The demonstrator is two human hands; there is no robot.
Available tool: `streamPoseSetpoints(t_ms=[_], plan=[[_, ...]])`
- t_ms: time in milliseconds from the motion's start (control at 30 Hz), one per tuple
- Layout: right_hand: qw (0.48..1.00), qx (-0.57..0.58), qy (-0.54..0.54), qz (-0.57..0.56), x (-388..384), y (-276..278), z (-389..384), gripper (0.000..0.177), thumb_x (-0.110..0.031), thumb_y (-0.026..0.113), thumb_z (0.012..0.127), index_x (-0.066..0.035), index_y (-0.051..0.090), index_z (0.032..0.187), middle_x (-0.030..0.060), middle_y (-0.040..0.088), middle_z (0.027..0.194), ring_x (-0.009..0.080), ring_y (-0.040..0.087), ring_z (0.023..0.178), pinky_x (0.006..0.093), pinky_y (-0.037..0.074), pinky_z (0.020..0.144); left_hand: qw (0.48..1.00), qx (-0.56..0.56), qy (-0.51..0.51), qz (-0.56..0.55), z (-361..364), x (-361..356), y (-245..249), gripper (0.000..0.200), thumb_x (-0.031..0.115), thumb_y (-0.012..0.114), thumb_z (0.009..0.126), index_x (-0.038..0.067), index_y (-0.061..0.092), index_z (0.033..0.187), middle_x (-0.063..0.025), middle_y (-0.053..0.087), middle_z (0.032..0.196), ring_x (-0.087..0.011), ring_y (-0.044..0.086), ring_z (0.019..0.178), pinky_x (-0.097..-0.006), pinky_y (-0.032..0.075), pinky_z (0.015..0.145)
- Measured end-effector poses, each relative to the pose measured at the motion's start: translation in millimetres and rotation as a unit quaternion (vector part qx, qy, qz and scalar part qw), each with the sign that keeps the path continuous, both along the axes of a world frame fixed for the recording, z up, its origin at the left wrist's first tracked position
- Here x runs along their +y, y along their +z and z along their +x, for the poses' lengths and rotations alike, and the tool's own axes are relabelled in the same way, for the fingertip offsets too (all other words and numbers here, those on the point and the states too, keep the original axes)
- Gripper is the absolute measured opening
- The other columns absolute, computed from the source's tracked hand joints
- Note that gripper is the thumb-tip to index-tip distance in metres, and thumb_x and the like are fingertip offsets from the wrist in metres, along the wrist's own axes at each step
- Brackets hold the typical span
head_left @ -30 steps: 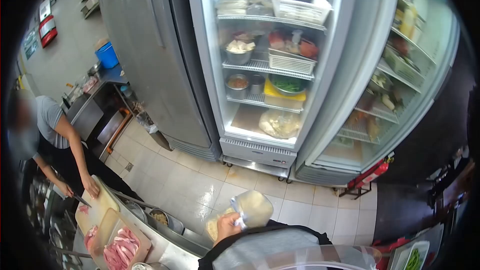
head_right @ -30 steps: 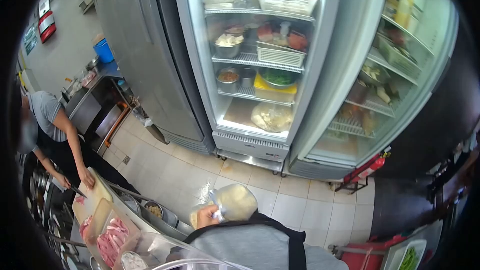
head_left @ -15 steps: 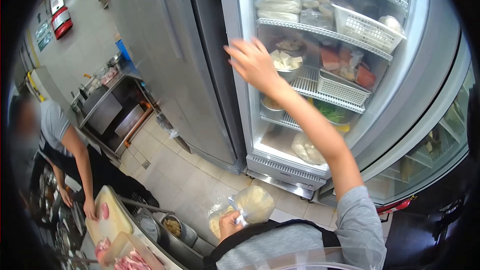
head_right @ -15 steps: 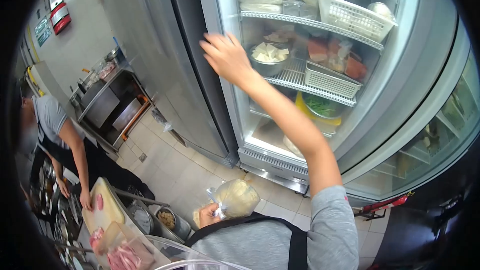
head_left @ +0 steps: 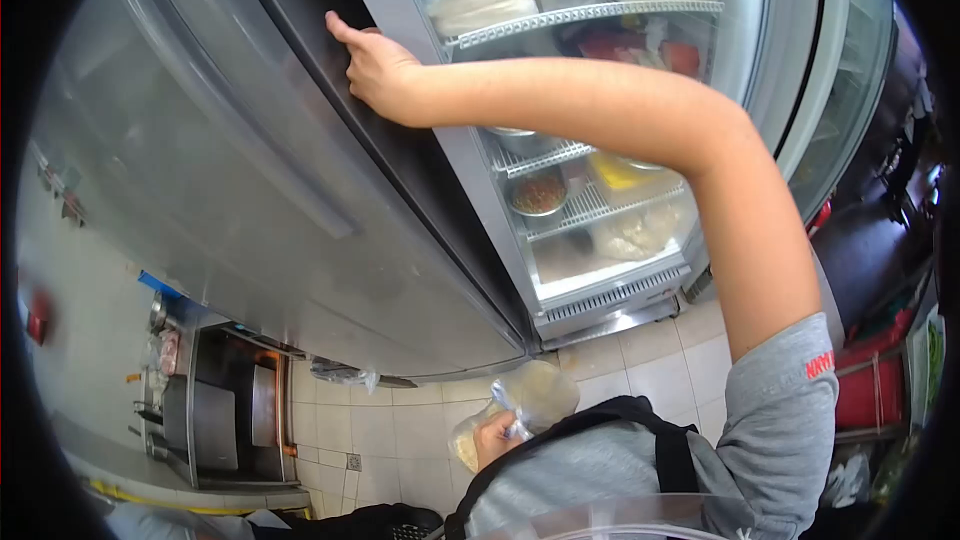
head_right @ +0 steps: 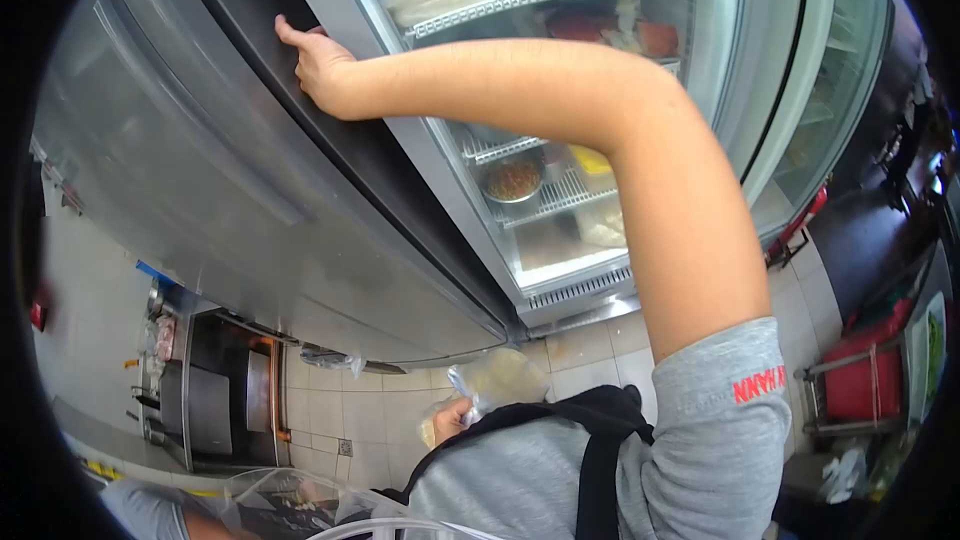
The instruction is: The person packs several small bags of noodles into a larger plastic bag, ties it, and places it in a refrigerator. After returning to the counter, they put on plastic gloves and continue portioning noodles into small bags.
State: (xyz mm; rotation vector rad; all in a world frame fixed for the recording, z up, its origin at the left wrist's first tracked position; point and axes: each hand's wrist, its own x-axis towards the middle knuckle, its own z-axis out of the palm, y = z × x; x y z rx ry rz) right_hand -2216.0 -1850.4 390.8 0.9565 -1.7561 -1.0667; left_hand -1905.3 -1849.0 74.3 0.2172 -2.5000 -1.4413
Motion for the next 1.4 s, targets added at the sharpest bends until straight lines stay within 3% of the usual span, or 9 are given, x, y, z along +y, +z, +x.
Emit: streamPoseSetpoints(t_ms=[300,800,1000,1100,1133,1167,1200,1267,1400], plan=[[0.993,-0.083,-0.004,-0.081,-16.9,6.8,-21.4,0.021,-0.028,0.053,0.084,-0.022,0.066,0.099,-0.0042,0.064,0.099,0.0184,0.055,0.102,0.0348,0.035,0.087,0.999,0.008,-0.035,0.005,28.0,-33.5,-27.0,0.011,0.005,0.058,0.057,0.0,0.052,0.064,-0.015,0.047,0.058,-0.03,0.05,0.055,-0.0343,0.037,0.052],[0.99,-0.087,-0.088,-0.06,-32.1,10.2,-24.4,0.028,-0.03,0.046,0.089,-0.022,0.062,0.111,0.0,0.06,0.114,0.0217,0.051,0.111,0.0395,0.032,0.094,0.999,0.03,-0.03,0.03,58.9,-1.3,-24.7,0.015,0.01,0.061,0.059,-0.001,0.051,0.065,-0.0153,0.048,0.058,-0.0302,0.051,0.055,-0.0354,0.037,0.052],[0.988,-0.041,-0.148,0.03,-74.4,-3.8,-87.8,0.041,-0.041,0.042,0.089,-0.016,0.058,0.118,0.0075,0.051,0.128,0.0282,0.046,0.119,0.0493,0.033,0.096,0.993,0.073,-0.038,0.08,46.4,-12.4,-61.7,0.014,0.013,0.063,0.066,0.001,0.057,0.067,-0.0079,0.056,0.06,-0.0183,0.055,0.058,-0.0298,0.04,0.054],[0.995,-0.028,-0.094,0.008,-71.6,-8.4,-60.6,0.039,-0.037,0.047,0.088,-0.008,0.061,0.11,0.0102,0.058,0.116,0.0298,0.054,0.106,0.054,0.041,0.086,0.978,0.031,-0.116,0.171,35.8,-48.3,-118.6,0.006,0.006,0.06,0.073,0.002,0.063,0.077,-0.0011,0.06,0.067,-0.0078,0.053,0.065,-0.025,0.042,0.058],[0.995,-0.006,-0.1,0.026,-73.1,-11.6,-55.4,0.037,-0.035,0.049,0.088,-0.006,0.062,0.108,0.0111,0.06,0.112,0.0301,0.058,0.101,0.0553,0.044,0.082,0.976,0.001,-0.104,0.192,34.3,-42.4,-106.7,0.008,0.002,0.058,0.073,0.002,0.062,0.079,-0.0008,0.06,0.069,-0.0074,0.053,0.065,-0.0241,0.042,0.058],[0.996,-0.067,0.05,0.016,-10.4,3.5,12.7,0.032,-0.03,0.053,0.084,-0.011,0.062,0.108,0.0104,0.062,0.104,0.0286,0.06,0.096,0.0551,0.044,0.079,0.973,-0.028,-0.091,0.212,33.9,-36.5,-94.0,0.012,-0.002,0.056,0.073,0.002,0.062,0.082,-0.0006,0.061,0.07,-0.0071,0.053,0.064,-0.0231,0.043,0.058],[0.997,-0.057,0.06,0.011,16.9,3.3,40.3,0.029,-0.028,0.056,0.082,-0.013,0.062,0.106,0.0087,0.063,0.101,0.0275,0.06,0.096,0.0538,0.044,0.079,0.981,-0.092,-0.107,0.134,27.4,-41.8,-77.9,0.007,-0.001,0.056,0.072,0.003,0.061,0.075,0.0008,0.058,0.065,-0.0066,0.051,0.061,-0.0239,0.041,0.054],[0.993,-0.034,0.112,-0.012,49.2,-0.2,80.7,0.023,-0.025,0.06,0.079,-0.015,0.064,0.098,0.005,0.065,0.097,0.0254,0.06,0.095,0.0502,0.043,0.079,0.996,-0.087,-0.008,0.007,23.6,-27.7,-68.2,0.008,0.001,0.056,0.072,0.003,0.056,0.065,0.003,0.046,0.055,-0.0056,0.037,0.056,-0.0281,0.031,0.047],[0.979,-0.026,0.186,-0.083,130.6,-4.1,152.2,0.012,-0.018,0.063,0.07,-0.014,0.065,0.081,-0.0009,0.065,0.093,0.0192,0.059,0.089,0.04,0.037,0.089,0.998,-0.014,0.015,0.062,22.5,-5.9,-36.5,0.011,0.003,0.061,0.073,0.002,0.054,0.064,0.0057,0.038,0.056,-0.0063,0.034,0.056,-0.0262,0.028,0.047]])
